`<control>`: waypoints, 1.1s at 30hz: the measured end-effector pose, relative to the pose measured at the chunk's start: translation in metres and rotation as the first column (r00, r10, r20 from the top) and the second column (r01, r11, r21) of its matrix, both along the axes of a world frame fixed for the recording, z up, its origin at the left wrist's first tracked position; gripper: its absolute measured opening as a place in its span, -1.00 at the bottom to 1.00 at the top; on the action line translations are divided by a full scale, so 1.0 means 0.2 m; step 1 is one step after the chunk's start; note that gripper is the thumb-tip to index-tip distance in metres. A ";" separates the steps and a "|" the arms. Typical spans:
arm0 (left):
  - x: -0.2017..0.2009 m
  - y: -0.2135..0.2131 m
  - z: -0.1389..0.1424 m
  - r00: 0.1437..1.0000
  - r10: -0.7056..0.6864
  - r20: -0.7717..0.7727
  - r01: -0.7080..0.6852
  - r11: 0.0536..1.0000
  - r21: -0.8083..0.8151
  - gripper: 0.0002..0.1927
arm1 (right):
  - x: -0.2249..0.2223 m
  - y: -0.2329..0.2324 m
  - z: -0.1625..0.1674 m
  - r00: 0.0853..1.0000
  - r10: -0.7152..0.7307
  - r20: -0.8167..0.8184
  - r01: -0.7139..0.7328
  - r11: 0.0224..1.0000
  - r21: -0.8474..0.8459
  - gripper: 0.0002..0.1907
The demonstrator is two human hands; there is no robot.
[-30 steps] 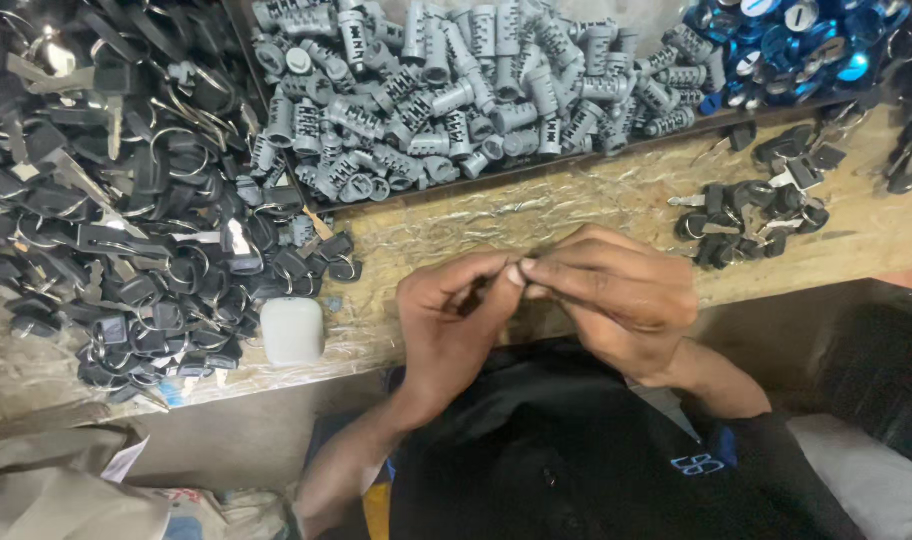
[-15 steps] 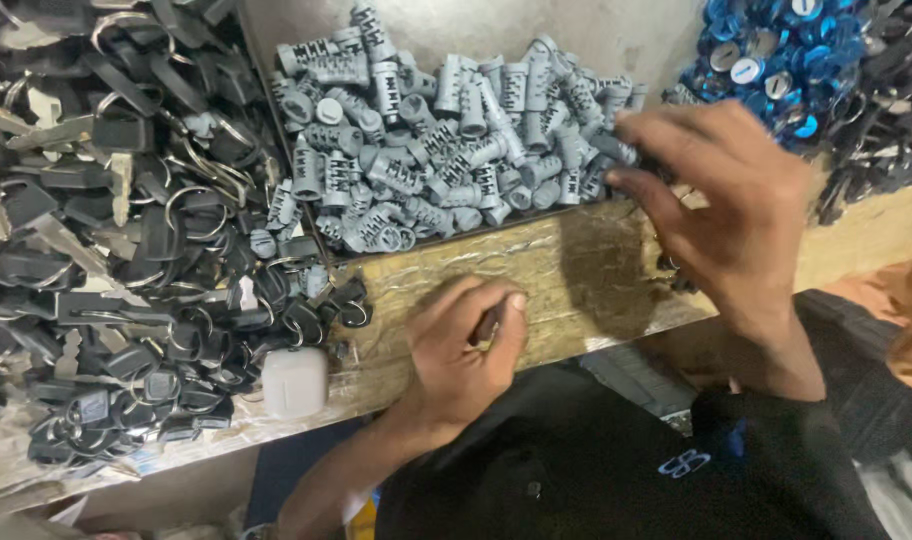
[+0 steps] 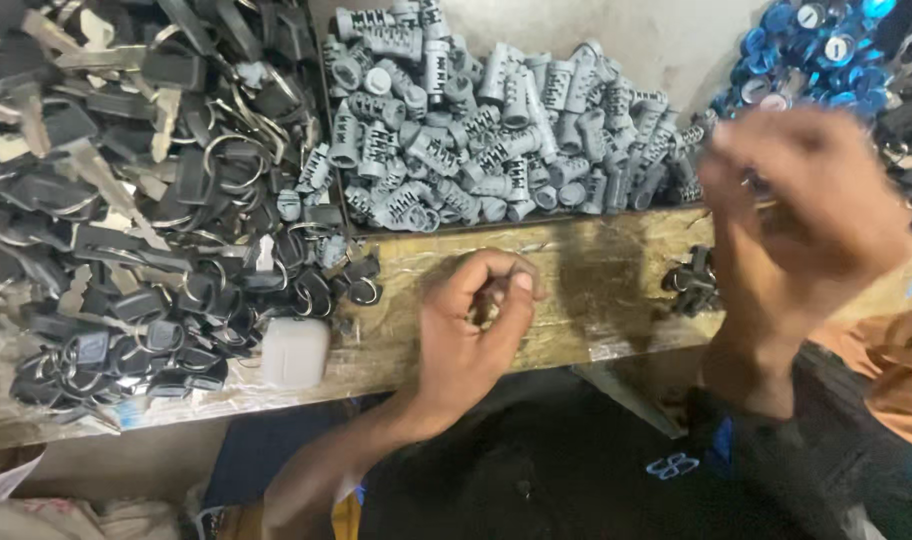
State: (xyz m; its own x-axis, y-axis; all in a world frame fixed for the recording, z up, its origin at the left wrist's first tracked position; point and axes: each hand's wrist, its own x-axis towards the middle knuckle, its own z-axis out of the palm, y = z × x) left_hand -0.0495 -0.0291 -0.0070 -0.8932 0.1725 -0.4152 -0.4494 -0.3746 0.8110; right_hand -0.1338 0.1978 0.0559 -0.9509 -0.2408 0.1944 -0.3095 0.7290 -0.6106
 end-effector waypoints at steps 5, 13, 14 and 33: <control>-0.01 0.00 0.05 0.962 -0.172 0.214 0.030 0.841 0.541 -0.86 | 0.42 -0.11 -0.05 0.871 0.006 0.491 0.343 0.708 -0.618 -0.86; -0.03 -0.01 0.08 0.916 -0.367 0.161 0.300 0.894 0.332 -0.83 | 0.59 -0.07 -0.07 0.921 -0.022 0.388 0.182 0.907 -0.380 -0.75; -0.02 -0.02 0.08 0.915 -0.364 0.176 0.294 0.897 0.329 -0.83 | 0.60 -0.08 -0.08 0.935 -0.010 0.355 0.166 0.896 -0.412 -0.74; -0.04 -0.07 0.17 0.891 -0.452 0.040 0.454 0.888 -0.070 -0.84 | 0.69 -0.13 -0.10 0.855 0.094 0.510 0.319 0.679 -0.661 -0.84</control>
